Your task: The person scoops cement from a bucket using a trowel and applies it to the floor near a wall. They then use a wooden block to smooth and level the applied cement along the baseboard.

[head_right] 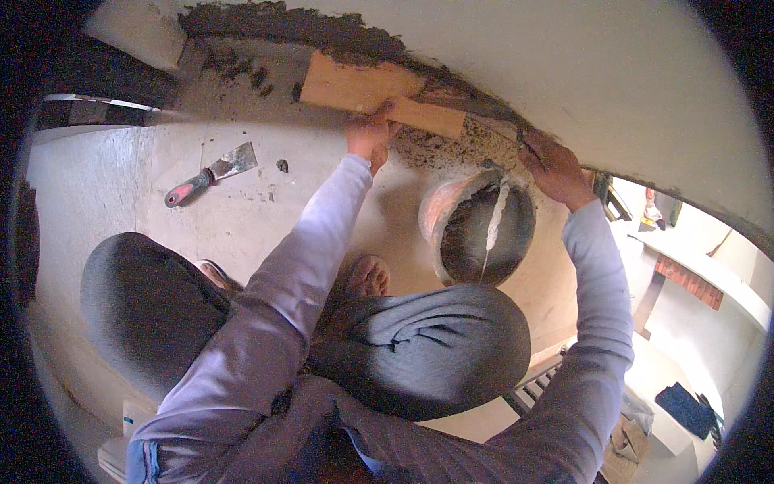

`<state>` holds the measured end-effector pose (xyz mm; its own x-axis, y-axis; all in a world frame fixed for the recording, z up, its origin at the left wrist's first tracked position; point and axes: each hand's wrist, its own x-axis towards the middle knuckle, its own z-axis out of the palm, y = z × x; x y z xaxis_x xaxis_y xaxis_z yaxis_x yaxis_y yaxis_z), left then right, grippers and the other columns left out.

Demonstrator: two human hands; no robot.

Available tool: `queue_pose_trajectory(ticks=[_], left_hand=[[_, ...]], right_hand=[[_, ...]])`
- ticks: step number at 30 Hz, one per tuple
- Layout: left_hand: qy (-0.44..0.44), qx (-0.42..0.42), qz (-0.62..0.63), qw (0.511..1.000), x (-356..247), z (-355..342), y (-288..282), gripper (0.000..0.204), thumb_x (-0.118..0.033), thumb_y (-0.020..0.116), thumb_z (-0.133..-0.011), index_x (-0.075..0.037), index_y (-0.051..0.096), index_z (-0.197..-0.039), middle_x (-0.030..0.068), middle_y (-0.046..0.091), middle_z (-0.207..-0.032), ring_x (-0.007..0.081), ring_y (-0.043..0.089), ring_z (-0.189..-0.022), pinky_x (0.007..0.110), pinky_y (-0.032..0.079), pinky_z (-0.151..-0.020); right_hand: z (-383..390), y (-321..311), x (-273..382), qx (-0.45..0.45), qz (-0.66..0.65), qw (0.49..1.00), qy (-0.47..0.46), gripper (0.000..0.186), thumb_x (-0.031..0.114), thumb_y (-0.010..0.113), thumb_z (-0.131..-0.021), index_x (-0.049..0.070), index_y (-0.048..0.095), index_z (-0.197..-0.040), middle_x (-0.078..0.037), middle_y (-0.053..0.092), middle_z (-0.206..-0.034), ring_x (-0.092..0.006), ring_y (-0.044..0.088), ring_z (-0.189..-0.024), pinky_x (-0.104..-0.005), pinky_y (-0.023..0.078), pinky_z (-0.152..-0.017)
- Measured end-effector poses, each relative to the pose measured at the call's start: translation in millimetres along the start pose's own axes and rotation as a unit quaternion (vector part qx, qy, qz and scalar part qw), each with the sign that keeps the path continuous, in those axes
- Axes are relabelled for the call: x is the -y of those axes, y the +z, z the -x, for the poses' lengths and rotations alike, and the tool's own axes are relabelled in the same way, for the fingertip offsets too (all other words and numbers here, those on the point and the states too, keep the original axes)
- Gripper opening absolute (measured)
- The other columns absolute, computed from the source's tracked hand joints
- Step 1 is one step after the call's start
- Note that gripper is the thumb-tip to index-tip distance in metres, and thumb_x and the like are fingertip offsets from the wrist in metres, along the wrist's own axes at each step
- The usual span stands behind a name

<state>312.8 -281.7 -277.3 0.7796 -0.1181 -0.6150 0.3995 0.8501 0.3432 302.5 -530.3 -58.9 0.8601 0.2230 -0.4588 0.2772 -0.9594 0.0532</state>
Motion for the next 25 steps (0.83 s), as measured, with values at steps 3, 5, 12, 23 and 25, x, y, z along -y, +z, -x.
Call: queue_pose_trajectory(ticks=[3, 5, 12, 23, 25], left_hand=[[0.036, -0.005, 0.009, 0.999, 5.1, -1.8, -3.2, 0.042, -0.01, 0.066, -0.084, -0.009, 0.048, -0.122, 0.0071, 0.057, -0.121, 0.024, 0.056, -0.109, 0.042, 0.05, -0.088], [0.052, 0.018, -0.008, 0.998, 7.6, -10.2, -9.9, 0.043, -0.011, 0.065, -0.085, -0.01, 0.048, -0.124, 0.0066, 0.056, -0.122, 0.0232, 0.055, -0.11, 0.042, 0.049, -0.089], [0.012, 0.019, -0.011, 1.0, -1.9, 1.2, -1.8, 0.045, -0.014, 0.064, -0.087, -0.014, 0.045, -0.127, 0.004, 0.053, -0.126, 0.0208, 0.052, -0.113, 0.042, 0.048, -0.091], [0.037, -0.014, -0.043, 0.998, -2.5, 7.5, 10.2, 0.045, -0.016, 0.068, -0.085, -0.011, 0.049, -0.125, 0.0048, 0.057, -0.122, 0.0213, 0.055, -0.11, 0.041, 0.05, -0.085], [0.031, -0.008, -0.055, 0.998, -4.2, 7.7, 6.6, 0.045, -0.016, 0.068, -0.085, -0.01, 0.049, -0.125, 0.0051, 0.056, -0.123, 0.0216, 0.055, -0.11, 0.041, 0.05, -0.085]], right_hand=[[-15.9, 8.6, -5.1, 0.032, -0.01, 0.997, 0.068, 0.045, 0.033, 0.044, -0.095, 0.002, 0.05, -0.127, -0.02, 0.052, -0.128, -0.0372, 0.048, -0.12, -0.0447, 0.038, -0.101], [-24.7, 24.9, -16.5, -0.015, -0.014, 0.999, 0.042, 0.045, 0.033, 0.043, -0.095, 0.002, 0.05, -0.127, -0.021, 0.054, -0.126, -0.0377, 0.049, -0.118, -0.045, 0.039, -0.1], [-29.7, 30.3, 9.0, -0.124, -0.004, 0.992, 0.024, 0.035, 0.024, 0.048, -0.094, -0.003, 0.053, -0.116, -0.024, 0.059, -0.113, -0.0406, 0.055, -0.105, -0.0452, 0.044, -0.088], [-9.1, 14.1, 33.6, -0.096, 0.027, 0.994, 0.054, 0.035, 0.024, 0.049, -0.092, 0.003, 0.054, -0.119, -0.021, 0.058, -0.116, -0.039, 0.055, -0.106, -0.046, 0.044, -0.091], [-18.6, 16.0, 39.7, -0.073, 0.027, 0.995, 0.069, 0.035, 0.025, 0.049, -0.093, 0.003, 0.054, -0.12, -0.021, 0.057, -0.118, -0.0383, 0.055, -0.108, -0.0445, 0.043, -0.092]])
